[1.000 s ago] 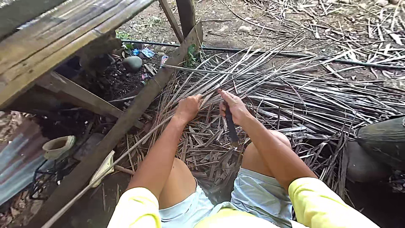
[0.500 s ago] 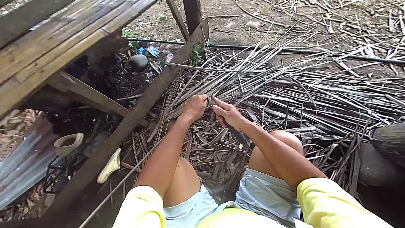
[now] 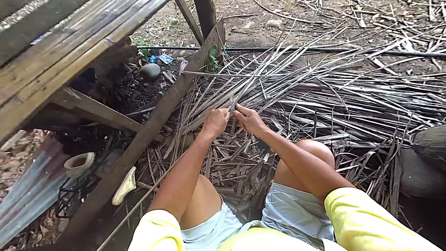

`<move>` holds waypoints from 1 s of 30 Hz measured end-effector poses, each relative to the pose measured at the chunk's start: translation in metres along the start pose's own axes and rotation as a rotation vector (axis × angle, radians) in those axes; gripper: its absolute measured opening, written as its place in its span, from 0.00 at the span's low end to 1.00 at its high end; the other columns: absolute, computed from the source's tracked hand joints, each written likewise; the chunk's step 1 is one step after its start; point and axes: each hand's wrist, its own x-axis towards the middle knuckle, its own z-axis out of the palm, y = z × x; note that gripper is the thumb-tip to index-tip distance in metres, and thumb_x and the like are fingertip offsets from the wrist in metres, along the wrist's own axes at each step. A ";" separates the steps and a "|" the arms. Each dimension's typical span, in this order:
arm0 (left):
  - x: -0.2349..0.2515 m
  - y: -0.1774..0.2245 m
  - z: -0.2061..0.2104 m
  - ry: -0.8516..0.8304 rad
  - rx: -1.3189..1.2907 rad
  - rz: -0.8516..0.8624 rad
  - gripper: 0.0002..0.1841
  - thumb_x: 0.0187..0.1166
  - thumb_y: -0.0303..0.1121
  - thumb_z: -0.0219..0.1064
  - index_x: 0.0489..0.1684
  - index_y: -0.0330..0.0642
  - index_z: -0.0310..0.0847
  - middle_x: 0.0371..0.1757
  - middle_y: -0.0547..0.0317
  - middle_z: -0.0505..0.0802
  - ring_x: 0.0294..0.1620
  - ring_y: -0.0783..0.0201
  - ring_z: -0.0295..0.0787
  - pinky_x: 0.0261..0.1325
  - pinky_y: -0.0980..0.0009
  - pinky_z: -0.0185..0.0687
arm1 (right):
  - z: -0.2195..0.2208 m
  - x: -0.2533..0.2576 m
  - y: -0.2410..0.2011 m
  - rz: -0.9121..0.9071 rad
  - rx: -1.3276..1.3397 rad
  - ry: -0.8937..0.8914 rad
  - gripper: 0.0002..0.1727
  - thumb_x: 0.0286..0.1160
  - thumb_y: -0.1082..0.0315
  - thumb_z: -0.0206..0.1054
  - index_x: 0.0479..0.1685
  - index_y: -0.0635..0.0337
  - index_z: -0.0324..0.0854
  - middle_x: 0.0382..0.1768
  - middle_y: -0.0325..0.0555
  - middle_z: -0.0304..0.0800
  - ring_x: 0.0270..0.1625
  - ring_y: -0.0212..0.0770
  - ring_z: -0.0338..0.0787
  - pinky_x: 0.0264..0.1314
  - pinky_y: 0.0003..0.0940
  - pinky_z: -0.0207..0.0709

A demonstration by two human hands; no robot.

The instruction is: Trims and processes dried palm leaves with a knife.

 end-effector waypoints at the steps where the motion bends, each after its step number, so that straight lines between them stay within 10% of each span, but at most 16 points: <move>1: -0.001 0.001 0.000 -0.006 -0.002 -0.004 0.19 0.94 0.35 0.51 0.43 0.30 0.85 0.42 0.36 0.91 0.50 0.39 0.90 0.57 0.39 0.80 | -0.002 0.001 -0.001 0.015 0.083 0.015 0.29 0.93 0.59 0.55 0.90 0.56 0.63 0.22 0.41 0.77 0.16 0.33 0.71 0.21 0.31 0.71; 6: -0.013 0.000 -0.006 -0.063 0.019 -0.004 0.19 0.95 0.37 0.52 0.52 0.33 0.88 0.48 0.37 0.93 0.56 0.41 0.91 0.64 0.40 0.79 | -0.032 0.010 -0.001 0.126 0.454 0.190 0.29 0.94 0.60 0.54 0.92 0.50 0.60 0.20 0.38 0.75 0.14 0.33 0.72 0.15 0.28 0.72; 19: -0.041 -0.051 -0.048 -0.078 -0.165 -0.095 0.17 0.95 0.36 0.53 0.57 0.36 0.88 0.31 0.52 0.85 0.30 0.59 0.78 0.43 0.57 0.76 | -0.151 -0.001 0.013 0.170 0.530 0.771 0.20 0.95 0.53 0.51 0.78 0.46 0.66 0.25 0.34 0.71 0.16 0.30 0.73 0.18 0.28 0.76; 21: -0.037 -0.051 -0.046 -0.067 -0.194 -0.106 0.17 0.95 0.35 0.52 0.56 0.36 0.88 0.27 0.54 0.83 0.28 0.61 0.75 0.40 0.60 0.75 | -0.138 -0.012 0.004 0.211 0.426 0.661 0.13 0.95 0.53 0.50 0.62 0.50 0.70 0.25 0.33 0.73 0.16 0.29 0.74 0.19 0.26 0.77; 30: -0.010 -0.020 -0.023 -0.139 -0.363 -0.099 0.17 0.96 0.33 0.50 0.55 0.32 0.86 0.23 0.59 0.81 0.21 0.69 0.71 0.31 0.71 0.71 | -0.017 -0.031 -0.021 0.089 0.304 -0.124 0.28 0.93 0.66 0.55 0.90 0.52 0.63 0.23 0.39 0.77 0.16 0.31 0.74 0.18 0.26 0.72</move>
